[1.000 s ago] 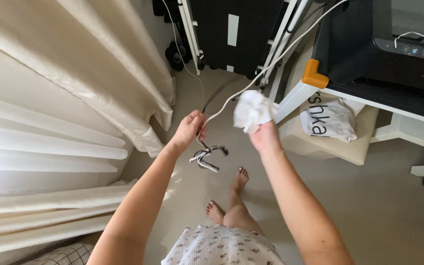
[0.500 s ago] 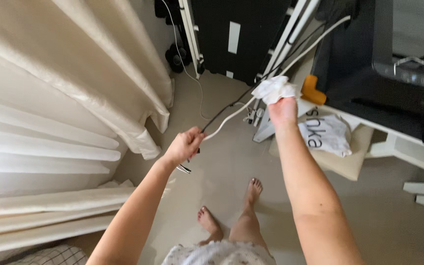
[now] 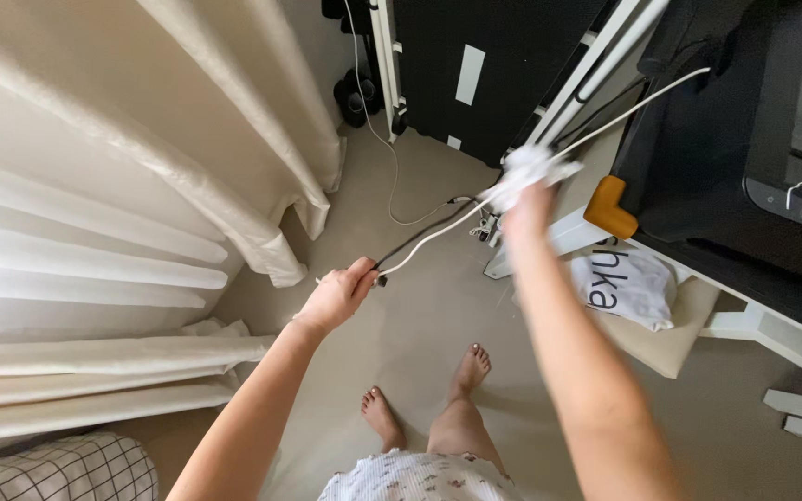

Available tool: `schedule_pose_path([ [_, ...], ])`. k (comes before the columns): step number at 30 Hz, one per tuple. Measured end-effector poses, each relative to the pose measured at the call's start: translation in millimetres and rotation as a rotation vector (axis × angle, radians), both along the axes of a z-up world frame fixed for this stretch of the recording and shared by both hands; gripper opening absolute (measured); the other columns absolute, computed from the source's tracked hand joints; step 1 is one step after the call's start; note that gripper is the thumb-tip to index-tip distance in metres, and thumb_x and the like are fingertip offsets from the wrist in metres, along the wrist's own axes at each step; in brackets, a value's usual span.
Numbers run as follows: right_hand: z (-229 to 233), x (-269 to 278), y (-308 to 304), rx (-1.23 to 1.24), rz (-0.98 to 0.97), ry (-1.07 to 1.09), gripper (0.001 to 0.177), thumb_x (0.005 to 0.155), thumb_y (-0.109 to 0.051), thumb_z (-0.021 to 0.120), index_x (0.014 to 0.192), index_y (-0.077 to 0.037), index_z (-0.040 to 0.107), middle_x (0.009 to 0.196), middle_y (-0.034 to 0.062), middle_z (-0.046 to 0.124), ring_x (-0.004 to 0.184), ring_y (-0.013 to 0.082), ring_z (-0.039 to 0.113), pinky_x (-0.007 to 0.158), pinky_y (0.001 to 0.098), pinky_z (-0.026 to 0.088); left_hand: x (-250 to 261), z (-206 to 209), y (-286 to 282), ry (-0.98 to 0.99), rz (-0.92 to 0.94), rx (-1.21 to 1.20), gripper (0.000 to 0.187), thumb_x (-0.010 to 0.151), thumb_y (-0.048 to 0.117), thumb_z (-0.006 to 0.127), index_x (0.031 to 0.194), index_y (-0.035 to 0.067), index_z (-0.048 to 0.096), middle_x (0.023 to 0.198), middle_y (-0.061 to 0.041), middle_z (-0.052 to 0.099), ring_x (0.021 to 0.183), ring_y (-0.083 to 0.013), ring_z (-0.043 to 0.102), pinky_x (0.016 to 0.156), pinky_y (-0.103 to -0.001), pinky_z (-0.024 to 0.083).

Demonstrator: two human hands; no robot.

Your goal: The person wipes the exterior of an Epson printer with a white cloth, then cleans the power cable and USB cable with the same cloth. The person does not load paper or replace a cartridge.

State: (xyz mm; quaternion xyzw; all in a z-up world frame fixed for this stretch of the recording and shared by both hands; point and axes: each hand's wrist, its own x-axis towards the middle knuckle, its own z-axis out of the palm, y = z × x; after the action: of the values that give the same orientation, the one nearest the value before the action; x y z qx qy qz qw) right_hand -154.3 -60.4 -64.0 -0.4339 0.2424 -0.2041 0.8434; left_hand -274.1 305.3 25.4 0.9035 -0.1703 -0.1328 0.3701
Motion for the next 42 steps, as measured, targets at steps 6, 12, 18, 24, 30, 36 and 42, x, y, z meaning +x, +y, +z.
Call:
schedule_pose_path([
  [6,1,-101,174,0.097,0.212,0.116,0.03,0.096,-0.033,0.059,0.12,-0.017,0.055,0.106,0.0001,0.062,0.096,0.0127,0.065,0.081,0.0353,0.059,1,-4,-5,0.217,0.089,-0.162,0.019,0.101,0.024,0.058,0.1,0.005,0.06,0.068,-0.012,0.069,0.06,-0.03,0.07,0.061,-0.041,0.056],
  [12,-20,-143,231,-0.036,0.314,0.082,0.029,0.096,-0.023,0.062,0.122,-0.01,0.06,0.109,0.0026,0.066,0.096,0.0128,0.065,0.076,0.0294,0.055,-7,-10,-9,0.121,0.044,-0.162,0.019,0.102,0.023,0.058,0.1,0.003,0.059,0.069,-0.01,0.07,0.063,-0.0231,0.072,0.061,-0.036,0.054],
  [18,-35,-153,125,0.322,0.083,-0.017,0.03,0.106,-0.034,0.064,0.12,-0.007,0.063,0.105,0.0029,0.068,0.089,0.0127,0.067,0.069,0.0264,0.053,-13,12,-5,0.33,0.102,-0.317,0.022,0.105,0.024,0.054,0.103,0.002,0.055,0.068,-0.009,0.069,0.058,-0.0174,0.066,0.06,-0.033,0.055],
  [24,-6,-122,121,0.515,0.464,-0.24,0.025,0.101,-0.026,0.054,0.117,-0.008,0.06,0.105,0.0031,0.066,0.098,0.0164,0.07,0.083,0.0315,0.058,-24,17,-5,0.439,0.08,-0.395,0.024,0.102,0.025,0.061,0.098,0.002,0.059,0.067,-0.006,0.068,0.058,-0.0124,0.065,0.06,-0.03,0.054],
  [30,-2,-111,177,0.461,0.344,-0.1,0.022,0.104,-0.026,0.054,0.118,-0.01,0.058,0.101,0.0027,0.063,0.095,0.0194,0.067,0.081,0.0381,0.059,-28,-18,15,0.287,-0.032,-0.308,0.026,0.1,0.029,0.068,0.1,0.003,0.062,0.069,-0.004,0.065,0.065,-0.0092,0.061,0.063,-0.028,0.05],
  [36,-38,-153,227,0.294,0.507,-0.072,0.02,0.103,-0.015,0.054,0.121,-0.008,0.06,0.105,0.0075,0.068,0.094,0.0226,0.067,0.076,0.0376,0.056,-32,-47,18,0.195,-0.016,-0.23,0.032,0.084,0.02,0.08,0.106,0.004,0.064,0.079,-0.007,0.067,0.071,-0.0155,0.059,0.069,-0.034,0.053],
  [42,-25,-137,214,-0.204,0.446,-0.033,0.027,0.099,-0.002,0.052,0.124,-0.002,0.064,0.12,0.0084,0.071,0.109,0.0168,0.069,0.091,0.031,0.057,-36,-58,20,0.267,0.0,-0.191,0.024,0.093,0.022,0.076,0.104,0.005,0.062,0.079,-0.008,0.067,0.071,-0.02,0.059,0.072,-0.036,0.052],
])
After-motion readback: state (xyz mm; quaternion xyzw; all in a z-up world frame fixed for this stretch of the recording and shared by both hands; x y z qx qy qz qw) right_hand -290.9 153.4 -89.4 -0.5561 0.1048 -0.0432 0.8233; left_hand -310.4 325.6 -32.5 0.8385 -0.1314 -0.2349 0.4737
